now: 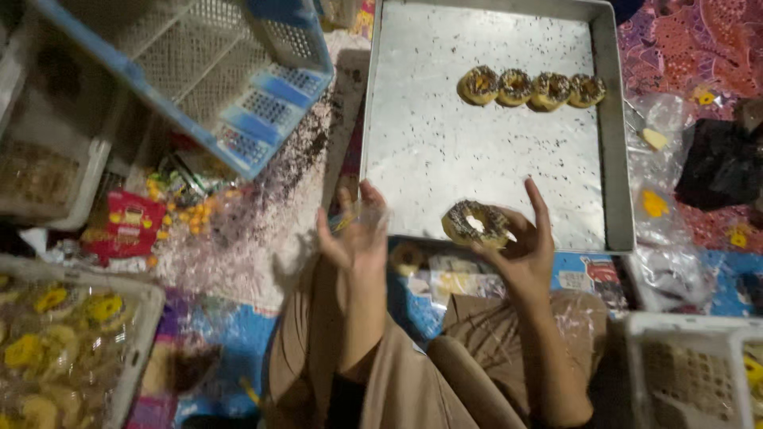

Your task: The person sits on the floor and repeatedly picks donuts from a metal tray, places them into small plastic bags, and then places the sealed bags into a white plastic crate. The person handles both plain and chocolate-topped donuts.

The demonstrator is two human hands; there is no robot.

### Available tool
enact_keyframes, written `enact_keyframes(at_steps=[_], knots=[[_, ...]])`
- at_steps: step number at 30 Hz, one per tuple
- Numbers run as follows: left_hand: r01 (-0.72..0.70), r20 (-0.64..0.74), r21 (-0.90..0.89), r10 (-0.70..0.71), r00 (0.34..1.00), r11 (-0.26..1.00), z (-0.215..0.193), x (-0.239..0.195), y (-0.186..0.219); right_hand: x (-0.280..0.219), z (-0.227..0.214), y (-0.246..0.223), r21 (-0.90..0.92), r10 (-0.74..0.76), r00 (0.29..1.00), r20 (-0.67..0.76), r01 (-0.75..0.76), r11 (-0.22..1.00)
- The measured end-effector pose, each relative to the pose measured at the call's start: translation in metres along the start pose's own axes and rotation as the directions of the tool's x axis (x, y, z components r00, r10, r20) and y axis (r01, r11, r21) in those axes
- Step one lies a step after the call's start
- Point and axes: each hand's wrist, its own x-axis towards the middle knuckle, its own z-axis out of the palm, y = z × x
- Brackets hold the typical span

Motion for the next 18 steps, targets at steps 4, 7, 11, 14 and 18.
enact_keyframes(at_steps=[4,7,11,14,18], knots=[[0.204,0.15,0.065,-0.212,0.966,0.977,-0.027,-0.034,-0.04,-0.083,0.006,-0.047,-0.331,-0.224,0.974,-0.032,0.201,0.922],[0.19,0.2,0.226,-0.236,0.951,0.955,-0.039,-0.093,-0.075,-0.103,0.016,-0.068,-0.687,-0.331,0.943,0.009,0.247,0.684],[0.056,0.245,0.469,-0.19,0.951,0.882,-0.018,-0.144,-0.096,-0.098,0.016,-0.072,-0.764,-0.483,0.831,0.276,0.494,0.414],[-0.132,0.28,0.615,-0.059,0.958,0.777,-0.004,-0.148,-0.087,-0.112,0.012,-0.073,-0.538,-0.212,0.938,0.276,0.333,0.774],[-0.093,0.171,0.859,-0.11,0.979,0.504,-0.026,-0.175,-0.073,-0.131,0.016,-0.078,-0.422,-0.52,0.851,0.072,0.498,0.758]])
